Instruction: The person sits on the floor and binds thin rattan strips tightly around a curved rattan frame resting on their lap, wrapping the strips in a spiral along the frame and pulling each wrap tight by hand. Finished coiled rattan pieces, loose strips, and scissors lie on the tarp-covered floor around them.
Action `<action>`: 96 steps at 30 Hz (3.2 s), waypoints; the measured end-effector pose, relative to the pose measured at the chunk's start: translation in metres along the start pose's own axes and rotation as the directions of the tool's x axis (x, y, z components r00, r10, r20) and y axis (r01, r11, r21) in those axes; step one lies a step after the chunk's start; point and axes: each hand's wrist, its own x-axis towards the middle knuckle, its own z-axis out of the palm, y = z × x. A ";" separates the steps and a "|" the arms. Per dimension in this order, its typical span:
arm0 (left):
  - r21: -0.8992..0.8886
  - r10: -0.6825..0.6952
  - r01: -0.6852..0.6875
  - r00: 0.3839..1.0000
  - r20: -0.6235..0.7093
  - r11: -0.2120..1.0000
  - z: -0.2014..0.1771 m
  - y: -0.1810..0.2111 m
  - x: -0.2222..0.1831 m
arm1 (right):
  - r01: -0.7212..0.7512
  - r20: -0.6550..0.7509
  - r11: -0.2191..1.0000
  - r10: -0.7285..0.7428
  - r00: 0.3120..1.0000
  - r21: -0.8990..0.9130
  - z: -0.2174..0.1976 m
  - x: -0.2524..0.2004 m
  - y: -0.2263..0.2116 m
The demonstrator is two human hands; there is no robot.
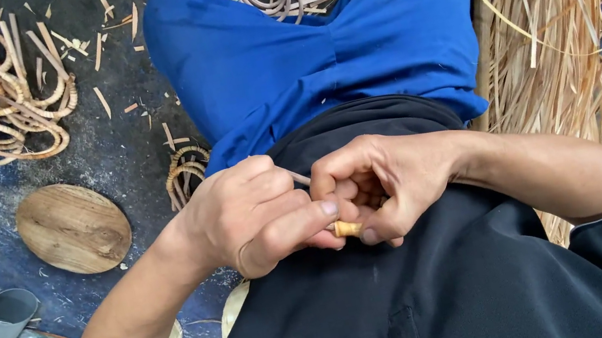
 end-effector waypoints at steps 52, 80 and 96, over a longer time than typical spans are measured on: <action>0.184 -0.232 0.222 0.972 0.032 0.957 0.018 -0.014 -0.027 | 0.054 -0.006 0.275 -0.211 0.977 -0.960 -0.049 0.009 -0.065; -0.842 -0.932 0.408 0.078 -0.353 0.353 0.013 -0.037 -0.095 | -0.705 -0.513 -0.094 -0.618 0.595 -0.703 -0.183 0.018 -0.086; -0.658 -0.855 0.556 0.228 -0.466 0.507 0.013 -0.016 -0.065 | -0.413 -0.056 -0.375 -0.681 0.731 -0.830 -0.080 -0.001 -0.071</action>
